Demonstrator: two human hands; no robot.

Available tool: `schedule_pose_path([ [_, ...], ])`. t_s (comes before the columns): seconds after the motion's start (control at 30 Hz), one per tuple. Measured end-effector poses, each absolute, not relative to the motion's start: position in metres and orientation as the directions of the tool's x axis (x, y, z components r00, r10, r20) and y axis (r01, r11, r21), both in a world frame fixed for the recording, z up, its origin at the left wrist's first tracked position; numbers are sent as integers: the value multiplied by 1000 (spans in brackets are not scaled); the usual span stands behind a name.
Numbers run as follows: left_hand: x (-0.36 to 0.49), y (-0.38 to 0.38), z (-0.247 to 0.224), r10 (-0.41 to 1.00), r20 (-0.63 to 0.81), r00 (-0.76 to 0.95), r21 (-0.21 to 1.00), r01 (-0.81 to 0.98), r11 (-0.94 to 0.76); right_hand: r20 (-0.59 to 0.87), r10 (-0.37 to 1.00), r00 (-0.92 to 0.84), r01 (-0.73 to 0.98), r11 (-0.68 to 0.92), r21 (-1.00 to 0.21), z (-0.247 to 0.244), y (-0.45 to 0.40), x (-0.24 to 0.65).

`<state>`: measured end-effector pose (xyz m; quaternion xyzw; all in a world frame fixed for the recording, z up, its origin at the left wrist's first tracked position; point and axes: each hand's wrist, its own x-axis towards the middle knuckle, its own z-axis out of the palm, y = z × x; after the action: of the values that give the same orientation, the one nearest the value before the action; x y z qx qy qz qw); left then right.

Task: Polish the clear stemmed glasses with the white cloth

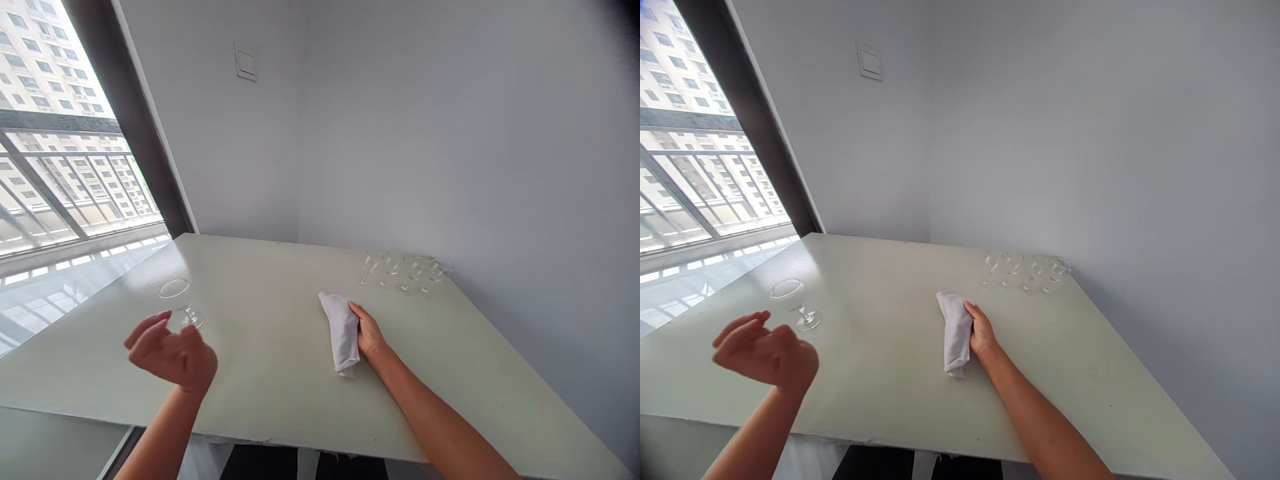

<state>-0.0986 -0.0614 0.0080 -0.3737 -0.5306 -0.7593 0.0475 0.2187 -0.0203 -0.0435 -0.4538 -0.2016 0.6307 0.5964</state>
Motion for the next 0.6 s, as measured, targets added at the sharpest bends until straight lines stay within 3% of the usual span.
schedule_pose_path([
  [0.1, -127, -67, 2, 205, 506, -838, 842, 429, -326, -289, 950, 120, -547, -180, -818, -42, -21, 220],
  [0.2, -148, -70, -6, 454, 220, -863, 975, 212, -69, -303, 952, 52, -548, -226, -806, -41, -25, 220],
  [0.3, -162, -63, -14, 631, 29, -775, 987, 123, 106, -316, 949, -17, -542, -274, -795, -39, -30, 220],
  [0.6, -163, -12, -16, 746, 36, -665, 994, 98, 40, -302, 947, -109, -480, -316, -818, -33, -38, 215],
])
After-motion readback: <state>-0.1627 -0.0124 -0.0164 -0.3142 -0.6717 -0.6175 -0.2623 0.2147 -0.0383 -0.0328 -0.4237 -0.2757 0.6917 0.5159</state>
